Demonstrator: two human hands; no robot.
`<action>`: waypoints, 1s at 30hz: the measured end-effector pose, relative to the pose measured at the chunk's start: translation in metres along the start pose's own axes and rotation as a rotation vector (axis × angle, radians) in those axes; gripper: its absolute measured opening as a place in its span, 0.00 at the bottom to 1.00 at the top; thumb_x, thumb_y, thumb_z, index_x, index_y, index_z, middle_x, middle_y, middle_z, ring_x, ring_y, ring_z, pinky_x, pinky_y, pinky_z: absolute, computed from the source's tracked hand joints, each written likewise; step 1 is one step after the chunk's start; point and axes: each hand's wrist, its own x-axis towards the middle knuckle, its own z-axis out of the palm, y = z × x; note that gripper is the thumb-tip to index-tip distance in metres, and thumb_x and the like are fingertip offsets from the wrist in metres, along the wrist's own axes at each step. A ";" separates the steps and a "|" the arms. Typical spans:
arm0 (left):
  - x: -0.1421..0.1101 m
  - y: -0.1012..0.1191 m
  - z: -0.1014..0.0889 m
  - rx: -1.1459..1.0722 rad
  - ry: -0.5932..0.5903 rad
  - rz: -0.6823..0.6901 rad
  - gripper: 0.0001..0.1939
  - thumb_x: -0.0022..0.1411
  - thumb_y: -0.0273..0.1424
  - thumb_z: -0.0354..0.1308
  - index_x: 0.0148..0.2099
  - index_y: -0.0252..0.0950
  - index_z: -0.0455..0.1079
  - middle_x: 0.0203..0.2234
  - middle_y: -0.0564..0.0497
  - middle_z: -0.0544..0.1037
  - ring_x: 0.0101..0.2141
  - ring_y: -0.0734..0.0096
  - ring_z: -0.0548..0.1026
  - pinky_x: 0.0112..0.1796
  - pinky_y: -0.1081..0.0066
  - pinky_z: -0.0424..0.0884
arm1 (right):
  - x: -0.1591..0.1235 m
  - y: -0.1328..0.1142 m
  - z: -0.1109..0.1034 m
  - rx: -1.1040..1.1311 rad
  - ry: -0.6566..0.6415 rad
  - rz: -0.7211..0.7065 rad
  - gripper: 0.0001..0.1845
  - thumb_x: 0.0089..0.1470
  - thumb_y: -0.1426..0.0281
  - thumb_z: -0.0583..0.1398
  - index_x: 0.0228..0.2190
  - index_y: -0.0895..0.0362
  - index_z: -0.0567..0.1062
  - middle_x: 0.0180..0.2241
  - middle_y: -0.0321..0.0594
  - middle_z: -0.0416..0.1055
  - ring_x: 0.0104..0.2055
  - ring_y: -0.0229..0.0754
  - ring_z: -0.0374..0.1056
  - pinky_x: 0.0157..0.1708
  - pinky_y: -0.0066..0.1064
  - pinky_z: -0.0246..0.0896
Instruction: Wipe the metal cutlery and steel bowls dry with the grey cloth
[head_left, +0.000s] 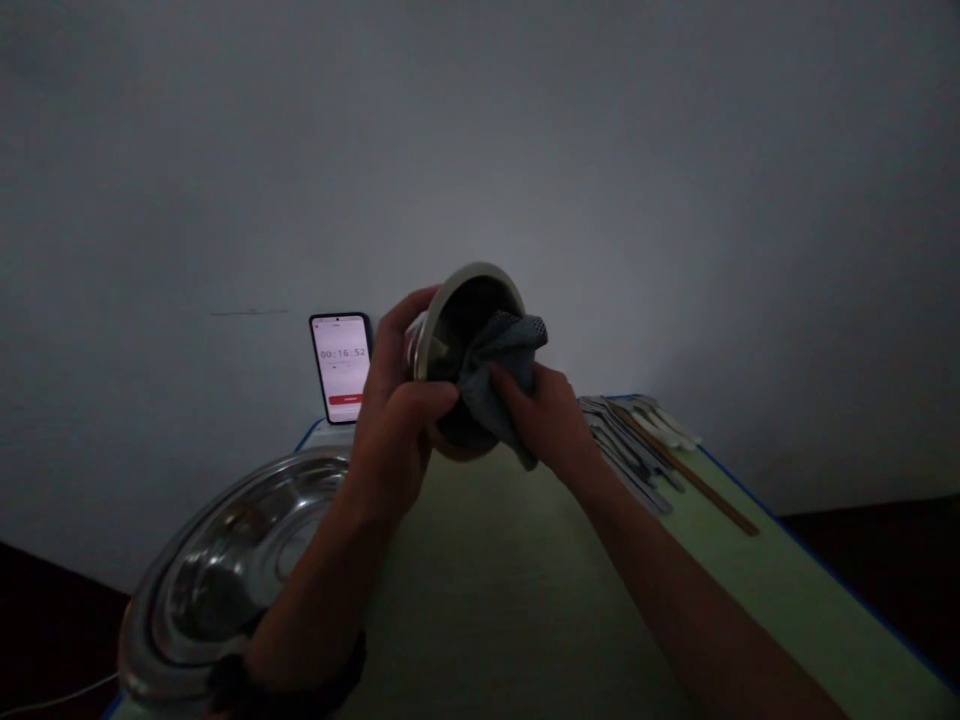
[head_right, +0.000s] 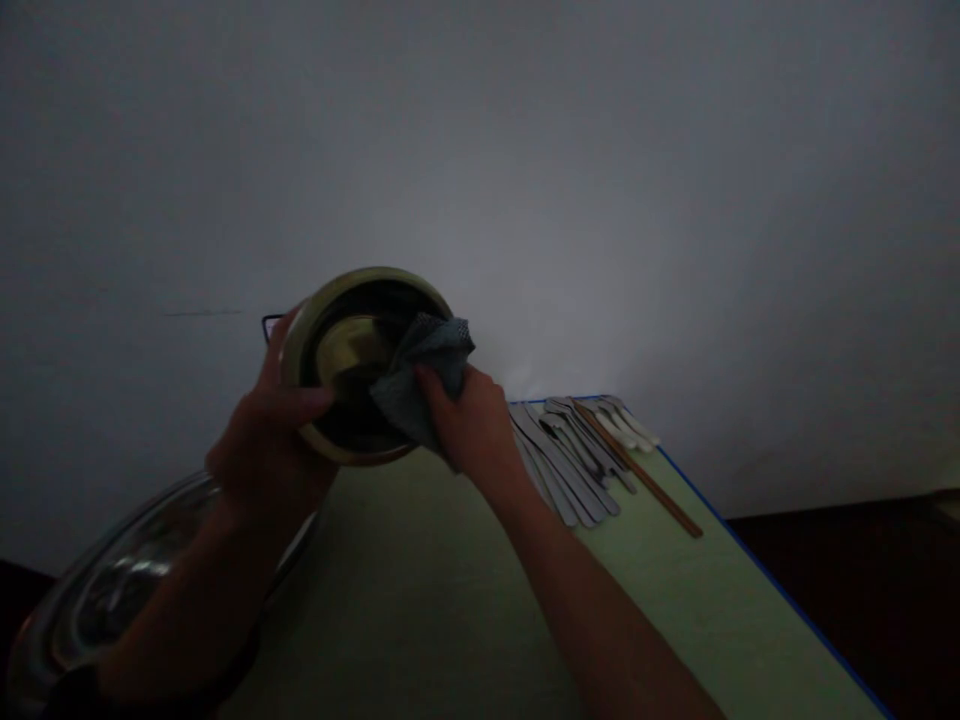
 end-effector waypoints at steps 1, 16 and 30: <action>0.001 -0.002 -0.001 0.018 0.010 0.043 0.29 0.41 0.24 0.49 0.49 0.42 0.63 0.39 0.53 0.74 0.43 0.60 0.72 0.37 0.67 0.70 | 0.000 0.000 0.002 0.067 -0.031 0.005 0.22 0.53 0.54 0.51 0.30 0.59 0.73 0.29 0.46 0.74 0.31 0.43 0.70 0.26 0.30 0.57; -0.004 -0.014 -0.022 1.373 -0.402 -0.261 0.11 0.58 0.29 0.45 0.38 0.37 0.69 0.26 0.46 0.76 0.28 0.62 0.75 0.28 0.67 0.68 | 0.001 0.012 -0.007 -0.548 -0.050 -0.333 0.05 0.50 0.75 0.53 0.31 0.57 0.66 0.31 0.44 0.72 0.33 0.43 0.67 0.28 0.31 0.52; -0.025 -0.088 -0.004 1.382 -0.292 -0.196 0.27 0.55 0.19 0.46 0.58 0.35 0.59 0.46 0.39 0.72 0.44 0.55 0.72 0.43 0.60 0.68 | -0.008 0.104 0.046 -0.203 0.210 -0.205 0.09 0.44 0.74 0.52 0.32 0.59 0.62 0.32 0.43 0.65 0.34 0.43 0.59 0.34 0.32 0.54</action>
